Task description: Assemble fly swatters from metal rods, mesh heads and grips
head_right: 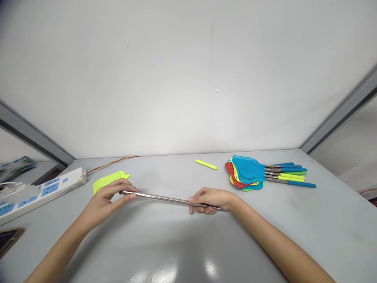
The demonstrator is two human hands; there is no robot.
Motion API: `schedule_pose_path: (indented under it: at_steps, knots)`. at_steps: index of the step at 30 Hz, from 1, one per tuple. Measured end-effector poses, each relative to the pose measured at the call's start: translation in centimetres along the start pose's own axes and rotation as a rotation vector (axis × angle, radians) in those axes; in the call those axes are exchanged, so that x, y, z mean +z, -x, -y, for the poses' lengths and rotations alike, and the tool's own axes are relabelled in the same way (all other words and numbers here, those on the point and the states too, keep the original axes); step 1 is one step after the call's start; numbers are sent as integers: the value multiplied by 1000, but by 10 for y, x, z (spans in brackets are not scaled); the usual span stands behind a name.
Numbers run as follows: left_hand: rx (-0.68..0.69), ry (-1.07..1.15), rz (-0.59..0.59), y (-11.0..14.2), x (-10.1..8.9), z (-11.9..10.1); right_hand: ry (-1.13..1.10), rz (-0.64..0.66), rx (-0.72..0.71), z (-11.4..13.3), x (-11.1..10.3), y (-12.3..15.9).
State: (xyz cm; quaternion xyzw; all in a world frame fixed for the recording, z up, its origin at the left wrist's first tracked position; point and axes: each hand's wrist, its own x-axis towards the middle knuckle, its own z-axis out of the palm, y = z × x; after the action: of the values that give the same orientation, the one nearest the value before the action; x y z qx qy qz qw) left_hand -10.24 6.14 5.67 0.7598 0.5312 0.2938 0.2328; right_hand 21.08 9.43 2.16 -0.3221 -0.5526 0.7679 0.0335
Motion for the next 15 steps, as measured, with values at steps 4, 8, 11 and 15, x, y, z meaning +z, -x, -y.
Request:
schedule_pose_path:
  at_steps: [4, 8, 11, 15]
  knots:
    - [-87, 280, -119, -2, -4, 1, -61, 67, -16, -1, 3, -2]
    - [-180, 606, -245, -3, -6, 4, -118, 126, -14, -2, 9, -3]
    - [-202, 728, -325, -4, -7, 7, -175, 178, -9, -1, 20, -5]
    - [-238, 900, -366, -7, -2, -1, -249, 264, 25, -6, 46, -13]
